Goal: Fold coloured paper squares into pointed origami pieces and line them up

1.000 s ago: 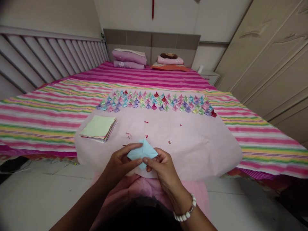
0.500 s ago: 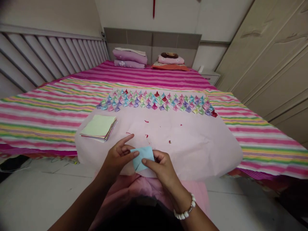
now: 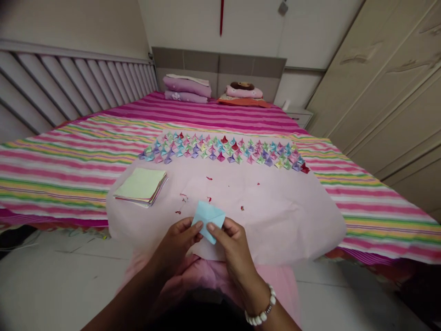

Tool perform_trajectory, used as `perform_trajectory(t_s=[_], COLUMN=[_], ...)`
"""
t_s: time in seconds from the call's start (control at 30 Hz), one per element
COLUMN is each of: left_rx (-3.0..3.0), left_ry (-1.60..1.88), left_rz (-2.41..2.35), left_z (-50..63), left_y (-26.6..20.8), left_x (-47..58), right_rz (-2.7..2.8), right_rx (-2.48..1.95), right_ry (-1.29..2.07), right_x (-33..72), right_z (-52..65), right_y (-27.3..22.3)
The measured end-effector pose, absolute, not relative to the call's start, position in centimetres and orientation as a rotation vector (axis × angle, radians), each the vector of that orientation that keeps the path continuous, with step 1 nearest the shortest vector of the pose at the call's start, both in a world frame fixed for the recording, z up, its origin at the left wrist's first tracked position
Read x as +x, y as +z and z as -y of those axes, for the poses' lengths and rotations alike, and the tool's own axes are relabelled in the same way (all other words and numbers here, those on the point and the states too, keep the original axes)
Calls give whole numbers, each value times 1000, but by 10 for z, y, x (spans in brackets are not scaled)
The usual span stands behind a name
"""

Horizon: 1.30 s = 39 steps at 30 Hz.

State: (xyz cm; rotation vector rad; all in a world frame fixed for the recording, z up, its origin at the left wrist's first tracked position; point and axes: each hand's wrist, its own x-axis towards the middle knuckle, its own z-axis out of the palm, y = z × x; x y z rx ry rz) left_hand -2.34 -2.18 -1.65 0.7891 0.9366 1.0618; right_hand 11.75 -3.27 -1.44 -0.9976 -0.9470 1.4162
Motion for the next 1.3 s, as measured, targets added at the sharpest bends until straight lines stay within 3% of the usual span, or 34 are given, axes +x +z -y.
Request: perform_trajectory(t_s=[0.27,0.63,0.77,0.87,1.07,1.3], left_rx=[540,308,488,761,991,1351], left_ry=[689,496,474,548,1051,933], left_rz=[-540,-468,-588,-737,-966,-963], left_z=[21,27,28,27,17,20], left_y=[0,-17,-14,-12,-1,9], left_x=[-48,-37,-36,-36,-50,-58], right_rz=[1096,1273,1198,1125,1153,1147], right_rx=[-723,-779,-780,-800,-1003,-1015], right_ry=[1588,1409,1573,1600,1398,1445], right_x=[143,140,136,136,139,133], right_z=[30,24,28,28,26,29], right_y=[-12,-6,-5,-7,-9,1])
